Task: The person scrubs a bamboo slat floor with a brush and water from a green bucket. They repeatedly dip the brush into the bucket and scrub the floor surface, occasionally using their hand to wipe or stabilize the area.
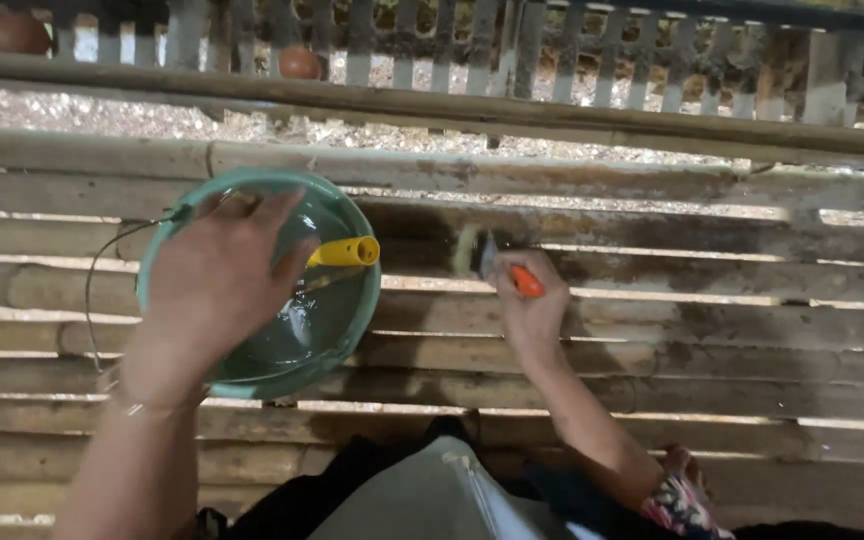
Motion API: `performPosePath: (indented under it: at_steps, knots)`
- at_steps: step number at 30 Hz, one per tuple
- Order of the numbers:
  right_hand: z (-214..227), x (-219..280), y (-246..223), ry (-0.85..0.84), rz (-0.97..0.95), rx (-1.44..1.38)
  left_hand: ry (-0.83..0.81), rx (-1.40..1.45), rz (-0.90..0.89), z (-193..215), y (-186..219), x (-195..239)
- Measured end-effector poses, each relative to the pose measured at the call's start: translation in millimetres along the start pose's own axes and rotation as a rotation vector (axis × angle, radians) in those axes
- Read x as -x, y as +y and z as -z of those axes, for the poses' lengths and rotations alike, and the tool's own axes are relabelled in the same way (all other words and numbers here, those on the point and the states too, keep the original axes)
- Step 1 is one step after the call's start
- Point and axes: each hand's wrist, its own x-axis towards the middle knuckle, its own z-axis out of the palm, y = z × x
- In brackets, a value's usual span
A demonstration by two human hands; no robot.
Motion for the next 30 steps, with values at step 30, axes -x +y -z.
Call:
performPosePath:
  at_steps: [30]
  knots:
    - [20.4,-74.0,103.0,0.374,0.035,0.110,0.242,0.611,0.031,-103.5,69.2,17.2]
